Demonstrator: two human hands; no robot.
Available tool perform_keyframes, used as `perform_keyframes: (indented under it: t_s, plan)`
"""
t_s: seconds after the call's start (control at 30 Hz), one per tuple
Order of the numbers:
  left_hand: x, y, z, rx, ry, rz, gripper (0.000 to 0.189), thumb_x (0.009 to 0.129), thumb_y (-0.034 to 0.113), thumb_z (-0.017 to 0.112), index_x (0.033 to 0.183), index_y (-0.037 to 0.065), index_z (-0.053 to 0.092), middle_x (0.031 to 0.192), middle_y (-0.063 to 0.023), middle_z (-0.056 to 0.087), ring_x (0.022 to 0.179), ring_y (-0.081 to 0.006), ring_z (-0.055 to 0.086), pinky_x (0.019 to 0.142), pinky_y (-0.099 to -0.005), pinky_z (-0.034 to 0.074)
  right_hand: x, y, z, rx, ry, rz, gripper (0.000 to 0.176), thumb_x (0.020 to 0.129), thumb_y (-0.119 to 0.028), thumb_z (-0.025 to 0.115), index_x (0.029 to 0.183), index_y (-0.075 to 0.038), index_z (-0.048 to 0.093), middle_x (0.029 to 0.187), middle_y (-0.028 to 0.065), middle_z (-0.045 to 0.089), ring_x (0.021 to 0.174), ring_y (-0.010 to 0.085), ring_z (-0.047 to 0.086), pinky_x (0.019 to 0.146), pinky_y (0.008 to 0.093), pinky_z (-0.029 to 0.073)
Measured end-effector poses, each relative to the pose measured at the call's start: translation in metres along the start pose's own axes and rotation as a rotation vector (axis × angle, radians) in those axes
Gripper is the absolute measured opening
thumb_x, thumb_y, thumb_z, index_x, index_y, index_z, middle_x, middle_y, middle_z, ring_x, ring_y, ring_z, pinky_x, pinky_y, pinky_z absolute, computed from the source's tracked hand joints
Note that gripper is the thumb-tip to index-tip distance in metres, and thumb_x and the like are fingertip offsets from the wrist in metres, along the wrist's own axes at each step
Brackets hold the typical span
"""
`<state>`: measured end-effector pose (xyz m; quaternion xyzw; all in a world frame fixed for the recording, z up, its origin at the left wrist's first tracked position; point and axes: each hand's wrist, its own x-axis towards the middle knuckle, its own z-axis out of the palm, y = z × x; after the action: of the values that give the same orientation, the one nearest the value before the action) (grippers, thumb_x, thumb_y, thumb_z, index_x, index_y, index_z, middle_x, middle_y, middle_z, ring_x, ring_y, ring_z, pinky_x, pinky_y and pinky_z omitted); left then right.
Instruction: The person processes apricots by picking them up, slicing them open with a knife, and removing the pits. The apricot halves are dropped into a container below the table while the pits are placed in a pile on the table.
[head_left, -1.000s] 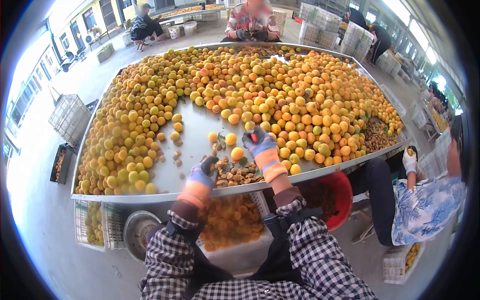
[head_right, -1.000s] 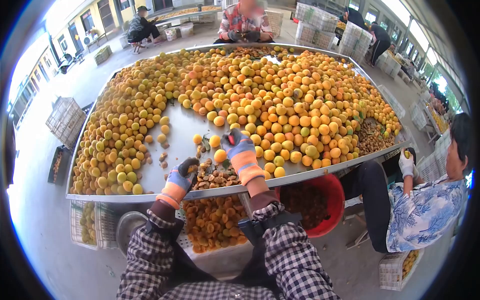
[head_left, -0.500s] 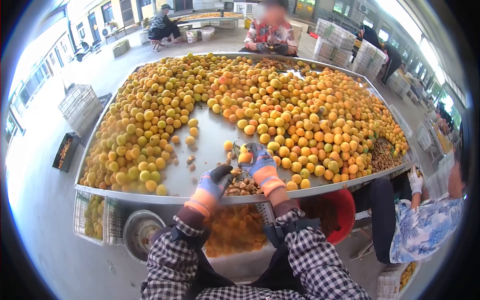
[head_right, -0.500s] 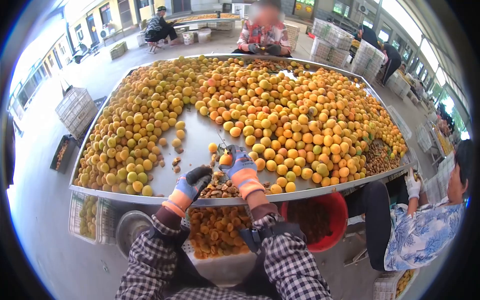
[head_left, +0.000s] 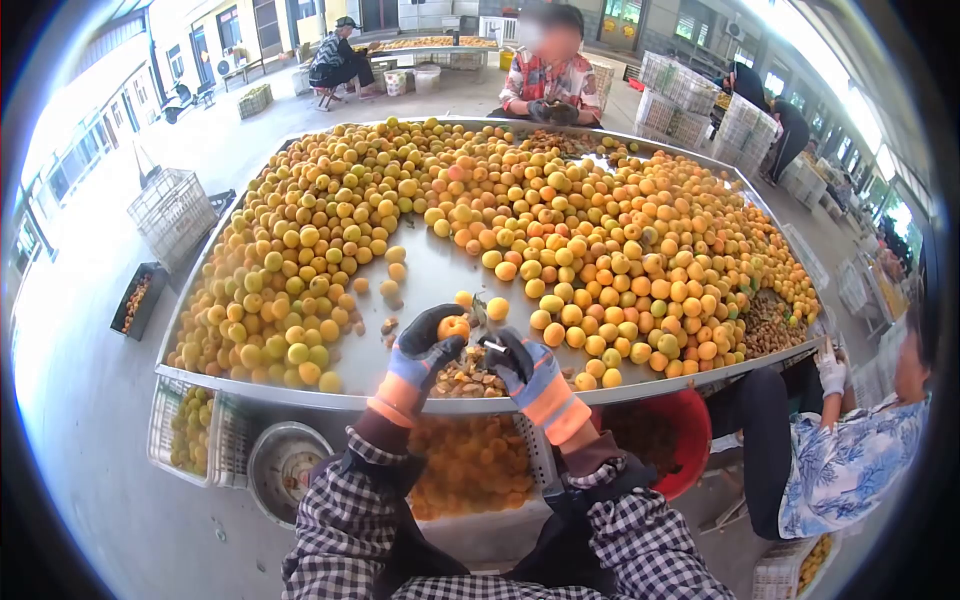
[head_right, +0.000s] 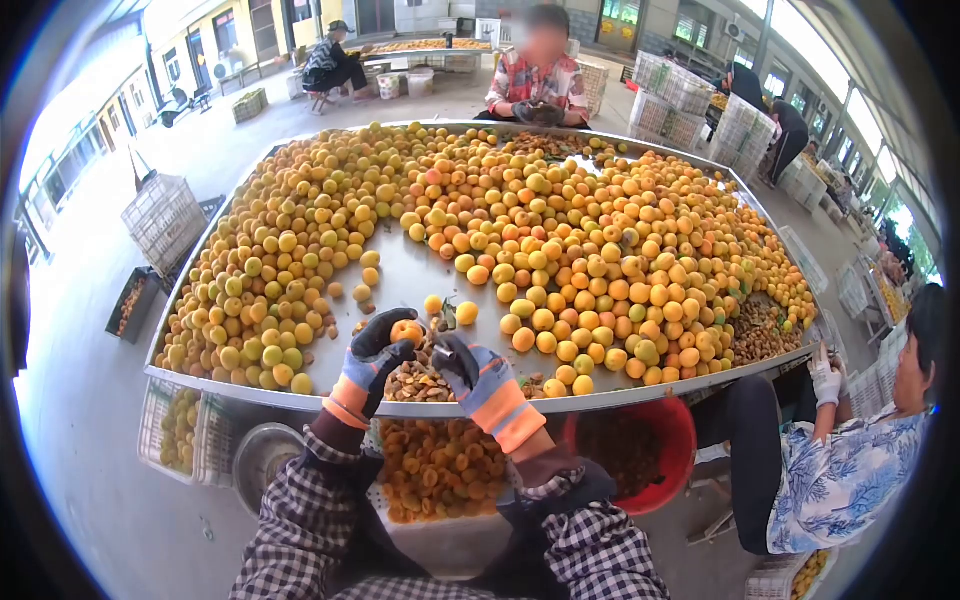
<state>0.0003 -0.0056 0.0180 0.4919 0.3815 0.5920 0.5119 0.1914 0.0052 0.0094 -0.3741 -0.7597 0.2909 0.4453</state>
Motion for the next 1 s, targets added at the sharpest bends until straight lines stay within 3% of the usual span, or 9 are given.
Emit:
perform_keyframes:
  t_s: [0.1,0.23,0.47,0.67,0.73,0.8,0.87,0.93,1.0]
  plan:
    - [0.001,0.001,-0.001,0.04,-0.054,0.061,0.043,0.085,0.014,0.07,0.123,0.002,0.055,0.111,-0.003,0.059,0.099,-0.0098,0.054,0.086,-0.025,0.046,-0.001,0.003,0.003,-0.136,-0.068,-0.099,0.026,0.084,-0.016,0.064,0.107,-0.005,0.059,0.088,0.0173,0.063,0.083,0.0366,0.062,0.07,0.0418,0.05]
    - [0.002,0.001,-0.005,0.047,-0.119,0.038,0.046,0.085,0.015,0.069,0.126,0.001,0.052,0.113,-0.0037,0.059,0.103,-0.0108,0.054,0.092,-0.026,0.044,0.001,0.003,0.001,-0.067,-0.103,-0.022,0.025,0.083,-0.017,0.064,0.105,-0.005,0.059,0.088,0.0166,0.064,0.081,0.0367,0.062,0.068,0.0432,0.05]
    - [-0.001,0.01,-0.002,-0.047,-0.168,0.028,0.052,0.085,0.025,0.069,0.127,-0.001,0.051,0.109,-0.0062,0.06,0.103,-0.0135,0.056,0.093,-0.0278,0.043,0.0,0.003,0.001,-0.137,-0.124,-0.055,0.025,0.084,-0.017,0.064,0.105,-0.005,0.058,0.085,0.0157,0.064,0.08,0.0364,0.062,0.068,0.0428,0.05]
    - [-0.006,0.013,-0.005,0.033,-0.144,0.045,0.052,0.085,0.028,0.068,0.124,-0.001,0.052,0.106,-0.0071,0.062,0.101,-0.0153,0.057,0.092,-0.0292,0.044,0.0,0.005,0.011,-0.006,-0.197,-0.019,0.027,0.084,-0.01,0.062,0.11,-0.004,0.057,0.086,0.0173,0.064,0.081,0.0352,0.062,0.07,0.04,0.05]
    - [-0.007,0.013,-0.006,0.05,-0.147,0.048,0.052,0.085,0.03,0.068,0.124,-0.002,0.053,0.105,-0.0074,0.062,0.101,-0.0161,0.057,0.092,-0.0297,0.044,-0.001,0.012,0.021,0.087,-0.234,0.018,0.021,0.085,-0.006,0.058,0.105,-0.001,0.058,0.085,0.0164,0.065,0.08,0.0307,0.063,0.069,0.0347,0.049]
    - [-0.007,0.01,-0.007,0.032,-0.129,0.011,0.055,0.085,0.033,0.068,0.124,-0.002,0.053,0.104,-0.0082,0.063,0.1,-0.0173,0.058,0.093,-0.0306,0.044,-0.005,0.015,0.033,0.186,-0.187,0.021,0.021,0.085,-0.007,0.058,0.105,-0.001,0.058,0.086,0.0163,0.065,0.082,0.0314,0.063,0.069,0.035,0.048]
    - [-0.008,0.012,-0.006,-0.013,-0.133,0.008,0.054,0.085,0.032,0.068,0.124,-0.002,0.052,0.104,-0.0085,0.063,0.101,-0.0174,0.058,0.093,-0.0308,0.044,-0.005,0.019,0.037,0.288,-0.149,0.022,0.02,0.085,-0.008,0.057,0.105,-0.002,0.058,0.087,0.0162,0.065,0.083,0.0321,0.063,0.069,0.0353,0.048]
    - [-0.008,0.013,-0.006,-0.058,-0.135,0.006,0.054,0.085,0.032,0.067,0.124,-0.002,0.052,0.104,-0.0087,0.063,0.101,-0.0175,0.059,0.093,-0.031,0.044,-0.004,0.021,0.037,0.12,-0.221,0.028,0.027,0.086,-0.006,0.058,0.112,-0.001,0.056,0.096,0.0167,0.065,0.086,0.0304,0.063,0.074,0.0322,0.05]
    - [-0.008,0.013,-0.004,-0.112,-0.142,0.003,0.045,0.085,0.022,0.069,0.121,-0.002,0.055,0.105,-0.0079,0.064,0.1,-0.0158,0.059,0.089,-0.0294,0.047,-0.006,0.016,0.034,0.154,-0.208,0.029,0.029,0.085,-0.007,0.059,0.114,-0.001,0.056,0.095,0.0174,0.065,0.086,0.0312,0.063,0.074,0.0333,0.05]
